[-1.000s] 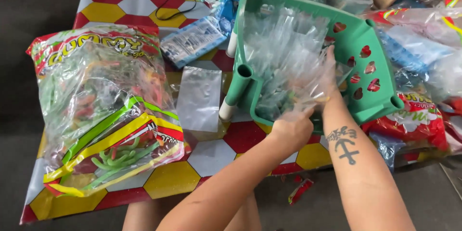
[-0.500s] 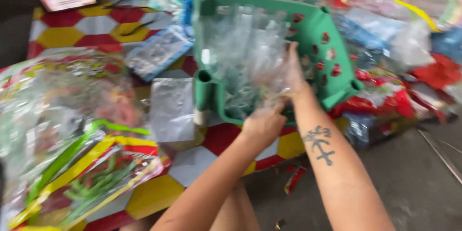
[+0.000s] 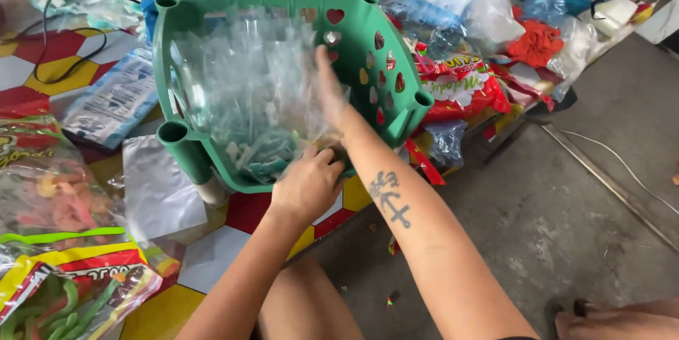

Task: Packing individual gummy candies from a large bulk bag into small plastic bags for individual sale or distribution.

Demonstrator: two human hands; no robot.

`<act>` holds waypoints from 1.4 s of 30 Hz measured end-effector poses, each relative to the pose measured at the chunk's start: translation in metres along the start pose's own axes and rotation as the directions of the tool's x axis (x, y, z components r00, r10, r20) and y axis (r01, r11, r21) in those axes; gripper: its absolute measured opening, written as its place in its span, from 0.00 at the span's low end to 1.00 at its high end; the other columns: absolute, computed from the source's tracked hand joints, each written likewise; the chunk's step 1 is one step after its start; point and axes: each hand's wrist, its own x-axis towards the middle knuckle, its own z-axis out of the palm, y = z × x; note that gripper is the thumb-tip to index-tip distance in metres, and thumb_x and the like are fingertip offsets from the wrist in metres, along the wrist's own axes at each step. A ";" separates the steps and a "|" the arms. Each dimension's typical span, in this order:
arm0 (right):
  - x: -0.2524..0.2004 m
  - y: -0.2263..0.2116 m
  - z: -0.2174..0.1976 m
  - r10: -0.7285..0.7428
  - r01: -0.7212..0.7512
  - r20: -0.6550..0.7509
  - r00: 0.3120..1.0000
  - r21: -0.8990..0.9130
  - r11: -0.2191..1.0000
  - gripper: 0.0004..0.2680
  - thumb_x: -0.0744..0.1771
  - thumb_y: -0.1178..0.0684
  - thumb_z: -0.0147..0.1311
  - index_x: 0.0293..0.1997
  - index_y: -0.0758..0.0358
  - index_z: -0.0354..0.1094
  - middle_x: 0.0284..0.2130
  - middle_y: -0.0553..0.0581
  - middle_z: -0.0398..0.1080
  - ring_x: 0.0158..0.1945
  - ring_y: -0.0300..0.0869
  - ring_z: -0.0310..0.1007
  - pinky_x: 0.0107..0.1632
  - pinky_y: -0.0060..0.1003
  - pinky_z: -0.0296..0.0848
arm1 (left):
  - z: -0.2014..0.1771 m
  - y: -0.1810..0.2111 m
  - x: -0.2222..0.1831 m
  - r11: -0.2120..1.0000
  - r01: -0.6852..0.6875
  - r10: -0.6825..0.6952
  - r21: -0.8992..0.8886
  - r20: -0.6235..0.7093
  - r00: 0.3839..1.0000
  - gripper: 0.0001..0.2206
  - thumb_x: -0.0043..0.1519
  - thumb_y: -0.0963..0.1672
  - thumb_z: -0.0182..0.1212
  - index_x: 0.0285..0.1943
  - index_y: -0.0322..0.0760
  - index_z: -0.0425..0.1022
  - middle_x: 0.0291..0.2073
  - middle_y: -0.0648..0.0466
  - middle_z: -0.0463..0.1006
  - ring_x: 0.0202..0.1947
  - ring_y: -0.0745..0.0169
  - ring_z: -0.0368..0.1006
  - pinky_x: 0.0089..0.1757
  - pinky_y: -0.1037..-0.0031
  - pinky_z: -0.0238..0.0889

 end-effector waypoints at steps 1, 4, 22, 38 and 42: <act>0.020 0.002 -0.017 -0.078 0.082 -0.063 0.995 0.068 0.994 0.40 0.60 0.19 0.43 0.78 0.51 0.45 0.78 0.61 0.37 0.81 0.58 0.31 0.77 0.61 0.26 | 0.008 0.001 -0.006 1.000 -0.007 0.007 -0.018 -0.045 0.999 0.08 0.55 0.50 0.66 0.41 0.52 0.80 0.34 0.60 0.74 0.36 0.56 0.74 0.36 0.67 0.67; 0.044 -0.014 -0.058 -0.228 0.250 -0.153 0.962 0.141 0.958 0.33 0.61 0.25 0.45 0.74 0.44 0.52 0.77 0.61 0.46 0.80 0.55 0.40 0.75 0.61 0.30 | -0.045 0.011 -0.008 0.990 -0.033 0.027 -0.137 -0.049 0.998 0.18 0.57 0.43 0.60 0.58 0.41 0.74 0.43 0.53 0.74 0.43 0.51 0.74 0.41 0.63 0.70; -0.211 0.081 -0.135 -0.615 0.733 0.402 0.678 -0.431 0.526 0.07 0.69 0.56 0.50 0.47 0.68 0.72 0.32 0.58 0.81 0.19 0.27 0.46 0.25 0.21 0.53 | -0.103 -0.021 -0.188 0.756 0.428 -0.561 0.495 0.154 0.813 0.17 0.53 0.36 0.60 0.52 0.33 0.71 0.44 0.46 0.75 0.38 0.57 0.75 0.24 0.71 0.72; -0.156 0.143 0.002 -0.470 0.943 0.867 0.165 -0.279 -0.183 0.39 0.57 0.71 0.63 0.77 0.67 0.45 0.59 0.68 0.66 0.57 0.58 0.72 0.60 0.52 0.72 | -0.142 -0.042 -0.153 0.966 0.249 -0.242 0.077 -0.088 0.966 0.06 0.58 0.47 0.63 0.31 0.48 0.72 0.23 0.59 0.70 0.27 0.61 0.74 0.28 0.73 0.68; -0.154 0.154 -0.022 -0.421 0.920 0.843 0.334 -0.389 -0.048 0.39 0.60 0.70 0.59 0.79 0.72 0.34 0.41 0.63 0.76 0.43 0.53 0.78 0.55 0.51 0.72 | -0.143 -0.032 -0.165 0.921 0.349 -0.367 -0.171 -0.086 0.926 0.06 0.63 0.45 0.60 0.34 0.43 0.75 0.23 0.54 0.73 0.29 0.52 0.77 0.31 0.69 0.70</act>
